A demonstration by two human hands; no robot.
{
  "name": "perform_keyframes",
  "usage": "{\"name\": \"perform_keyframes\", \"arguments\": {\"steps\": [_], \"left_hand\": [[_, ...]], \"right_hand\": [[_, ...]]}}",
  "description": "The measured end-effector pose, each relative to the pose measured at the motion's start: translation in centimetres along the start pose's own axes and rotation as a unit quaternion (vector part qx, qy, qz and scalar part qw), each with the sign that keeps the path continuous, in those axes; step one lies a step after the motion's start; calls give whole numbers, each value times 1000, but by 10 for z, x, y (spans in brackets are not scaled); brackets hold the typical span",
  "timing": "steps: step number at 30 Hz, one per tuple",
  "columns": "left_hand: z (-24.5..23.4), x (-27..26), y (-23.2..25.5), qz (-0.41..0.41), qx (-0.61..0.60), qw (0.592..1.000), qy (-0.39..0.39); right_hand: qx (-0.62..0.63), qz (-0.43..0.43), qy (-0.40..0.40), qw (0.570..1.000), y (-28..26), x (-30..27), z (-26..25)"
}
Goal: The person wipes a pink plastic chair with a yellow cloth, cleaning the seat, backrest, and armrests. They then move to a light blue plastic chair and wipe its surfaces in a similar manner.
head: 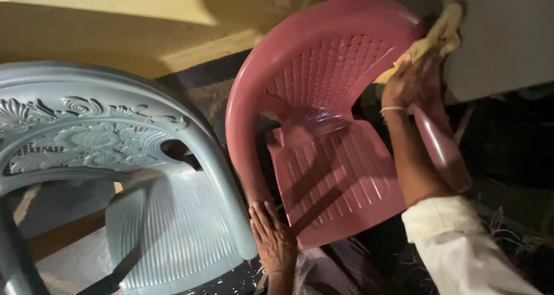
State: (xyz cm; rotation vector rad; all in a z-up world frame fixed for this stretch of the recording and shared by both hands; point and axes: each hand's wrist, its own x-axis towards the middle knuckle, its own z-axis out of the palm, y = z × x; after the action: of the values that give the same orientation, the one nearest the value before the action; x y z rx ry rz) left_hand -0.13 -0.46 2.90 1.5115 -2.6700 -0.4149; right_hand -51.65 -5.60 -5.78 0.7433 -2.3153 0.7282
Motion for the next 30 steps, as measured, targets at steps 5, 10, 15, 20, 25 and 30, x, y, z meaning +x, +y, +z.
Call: {"name": "perform_keyframes", "arguments": {"steps": [5, 10, 15, 20, 25, 30], "left_hand": [[9, -5, -1, 0, 12, 1000, 13], [10, -3, -2, -1, 42, 999, 28], [8, -1, -3, -5, 41, 999, -18], [6, -3, -2, 2, 23, 1000, 6], [8, -3, -3, -8, 17, 1000, -22], [8, -4, -3, -6, -12, 1000, -20]], "right_hand": [[14, 26, -44, 999, -97, -22, 3], [260, -26, -157, 953, -277, -85, -47], [148, -254, -285, 912, -247, -113, -48], [-116, -267, -74, 954, -126, -37, -12], [-88, -41, -199, 975, -122, -49, -18], [-7, 71, -208, 976, -166, -127, 9]]}}
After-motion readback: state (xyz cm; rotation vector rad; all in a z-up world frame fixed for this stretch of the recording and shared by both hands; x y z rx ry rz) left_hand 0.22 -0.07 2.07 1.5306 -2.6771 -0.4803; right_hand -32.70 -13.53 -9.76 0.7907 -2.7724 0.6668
